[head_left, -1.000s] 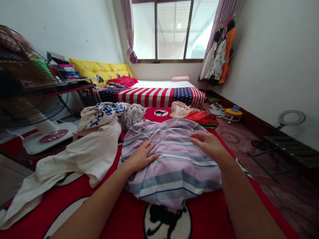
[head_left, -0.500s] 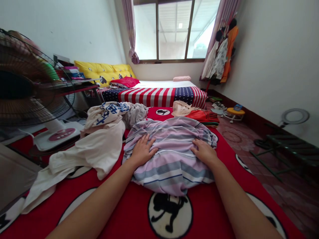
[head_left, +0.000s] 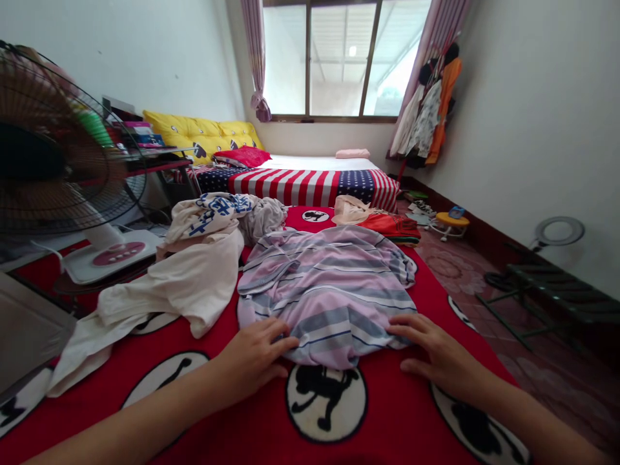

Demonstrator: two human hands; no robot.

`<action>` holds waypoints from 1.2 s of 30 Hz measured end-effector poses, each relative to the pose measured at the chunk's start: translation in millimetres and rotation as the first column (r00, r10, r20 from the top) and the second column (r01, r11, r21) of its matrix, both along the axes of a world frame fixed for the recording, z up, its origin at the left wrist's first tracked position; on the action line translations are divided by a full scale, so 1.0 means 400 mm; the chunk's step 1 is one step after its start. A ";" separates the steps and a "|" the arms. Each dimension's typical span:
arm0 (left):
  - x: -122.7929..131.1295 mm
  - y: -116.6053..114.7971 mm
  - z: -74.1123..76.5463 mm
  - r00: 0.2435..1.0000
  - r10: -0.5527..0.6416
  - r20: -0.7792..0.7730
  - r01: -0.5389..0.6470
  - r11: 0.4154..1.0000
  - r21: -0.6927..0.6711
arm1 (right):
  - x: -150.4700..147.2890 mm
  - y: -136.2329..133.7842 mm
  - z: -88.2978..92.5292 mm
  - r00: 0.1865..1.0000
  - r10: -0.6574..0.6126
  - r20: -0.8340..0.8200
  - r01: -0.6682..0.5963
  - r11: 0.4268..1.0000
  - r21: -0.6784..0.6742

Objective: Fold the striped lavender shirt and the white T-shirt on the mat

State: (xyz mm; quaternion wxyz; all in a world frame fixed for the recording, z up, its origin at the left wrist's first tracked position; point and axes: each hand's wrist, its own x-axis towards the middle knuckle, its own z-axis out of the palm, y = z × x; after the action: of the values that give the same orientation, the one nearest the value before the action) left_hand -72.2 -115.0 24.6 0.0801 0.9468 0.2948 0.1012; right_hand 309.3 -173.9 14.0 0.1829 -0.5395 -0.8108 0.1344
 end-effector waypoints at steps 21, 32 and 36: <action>0.019 0.321 0.079 0.827 0.336 0.450 -0.355 0.934 -0.045 | 0.003 0.275 0.042 0.820 -0.387 -0.422 0.484 0.862 0.149; 0.144 0.132 0.013 0.975 0.032 0.219 -0.017 0.997 -0.069 | -0.220 0.198 -0.007 0.997 0.012 -0.070 -0.003 0.993 0.121; 0.160 0.073 -0.020 0.964 0.167 0.209 -0.174 0.985 0.018 | -0.208 0.186 0.027 0.976 -0.059 -0.209 0.103 0.973 0.205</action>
State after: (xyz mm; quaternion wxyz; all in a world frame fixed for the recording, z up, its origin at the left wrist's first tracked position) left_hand -8.3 -85.8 16.8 0.0841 0.9036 0.3634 0.2108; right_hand 226.0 -99.4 24.8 0.3266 -0.5329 -0.7751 0.0924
